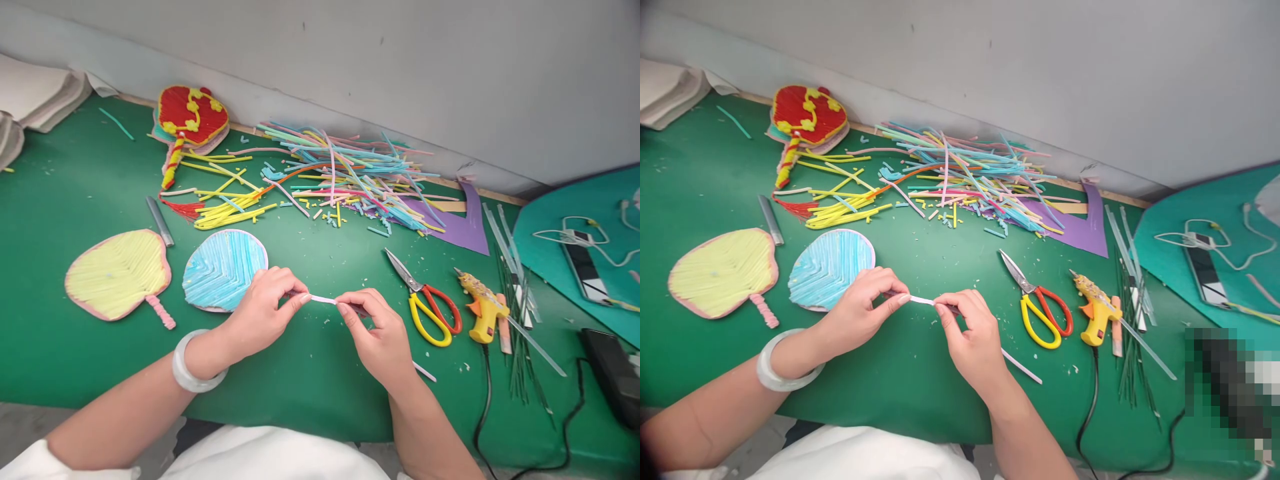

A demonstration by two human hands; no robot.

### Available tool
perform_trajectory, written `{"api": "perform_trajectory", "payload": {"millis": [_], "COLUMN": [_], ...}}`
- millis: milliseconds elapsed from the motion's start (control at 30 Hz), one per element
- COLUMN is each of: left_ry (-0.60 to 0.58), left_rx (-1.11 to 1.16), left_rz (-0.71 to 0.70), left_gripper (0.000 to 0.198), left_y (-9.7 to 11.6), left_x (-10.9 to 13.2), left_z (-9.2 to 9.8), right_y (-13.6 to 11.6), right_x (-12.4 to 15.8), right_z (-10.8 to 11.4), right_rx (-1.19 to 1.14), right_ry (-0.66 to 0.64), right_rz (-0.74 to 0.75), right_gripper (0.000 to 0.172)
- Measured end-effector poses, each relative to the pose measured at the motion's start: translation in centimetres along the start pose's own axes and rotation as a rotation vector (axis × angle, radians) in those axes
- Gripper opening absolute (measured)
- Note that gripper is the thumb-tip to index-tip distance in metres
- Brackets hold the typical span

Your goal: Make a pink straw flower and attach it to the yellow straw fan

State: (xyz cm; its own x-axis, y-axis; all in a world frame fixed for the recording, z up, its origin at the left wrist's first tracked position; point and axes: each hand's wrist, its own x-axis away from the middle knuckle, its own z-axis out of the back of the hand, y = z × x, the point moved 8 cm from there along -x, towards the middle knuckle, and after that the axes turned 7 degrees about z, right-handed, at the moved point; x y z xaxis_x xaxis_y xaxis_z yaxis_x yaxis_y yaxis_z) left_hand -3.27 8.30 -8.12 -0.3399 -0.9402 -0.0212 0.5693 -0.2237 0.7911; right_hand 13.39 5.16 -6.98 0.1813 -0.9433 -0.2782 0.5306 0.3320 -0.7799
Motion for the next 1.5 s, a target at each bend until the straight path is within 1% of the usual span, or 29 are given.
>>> {"api": "perform_trajectory", "payload": {"millis": [133,367,700,933,1033,1100,1200,1333,1400,1500], "left_ry": [-0.002,0.024,0.016,0.018,-0.007,-0.039,-0.1,-0.176,-0.198,-0.198], "left_rx": [0.0,-0.024,-0.019,-0.039,-0.057,-0.07,-0.091,-0.072,-0.049,-0.017], "left_rz": [0.002,0.0,-0.002,-0.007,-0.015,-0.028,-0.047,-0.064,-0.078,-0.099], "left_gripper": [0.014,0.013,0.013,0.015,0.016,0.016,0.014,0.012,0.012,0.012], "left_y": [0.1,0.0,0.1,0.1,0.1,0.1,0.2,0.4,0.6,1.0], "left_x": [0.0,0.0,0.1,0.1,0.2,0.2,0.4,0.6,0.7,0.8], "left_z": [0.0,0.1,0.1,0.1,-0.2,-0.6,-1.0,-1.3,-1.3,-1.1], "right_y": [0.0,-0.7,-0.9,-0.9,-1.0,-1.1,-0.8,0.0,0.1,0.0], "right_x": [-0.1,0.0,-0.2,-0.2,-0.2,-0.1,0.1,0.4,0.3,0.0], "right_z": [0.1,0.1,0.1,-0.2,-0.6,-1.1,-1.6,-1.7,-1.6,-1.4], "right_rx": [-0.005,0.026,0.069,0.067,0.061,0.049,0.01,-0.13,-0.193,-0.219], "right_ry": [0.009,0.012,0.007,-0.045,-0.077,-0.131,-0.223,-0.324,-0.362,-0.38], "right_rz": [-0.001,0.053,0.081,0.114,0.127,0.13,0.078,-0.081,-0.135,-0.154], "right_gripper": [0.01,0.01,0.011,0.012,0.014,0.014,0.016,0.018,0.019,0.019]}}
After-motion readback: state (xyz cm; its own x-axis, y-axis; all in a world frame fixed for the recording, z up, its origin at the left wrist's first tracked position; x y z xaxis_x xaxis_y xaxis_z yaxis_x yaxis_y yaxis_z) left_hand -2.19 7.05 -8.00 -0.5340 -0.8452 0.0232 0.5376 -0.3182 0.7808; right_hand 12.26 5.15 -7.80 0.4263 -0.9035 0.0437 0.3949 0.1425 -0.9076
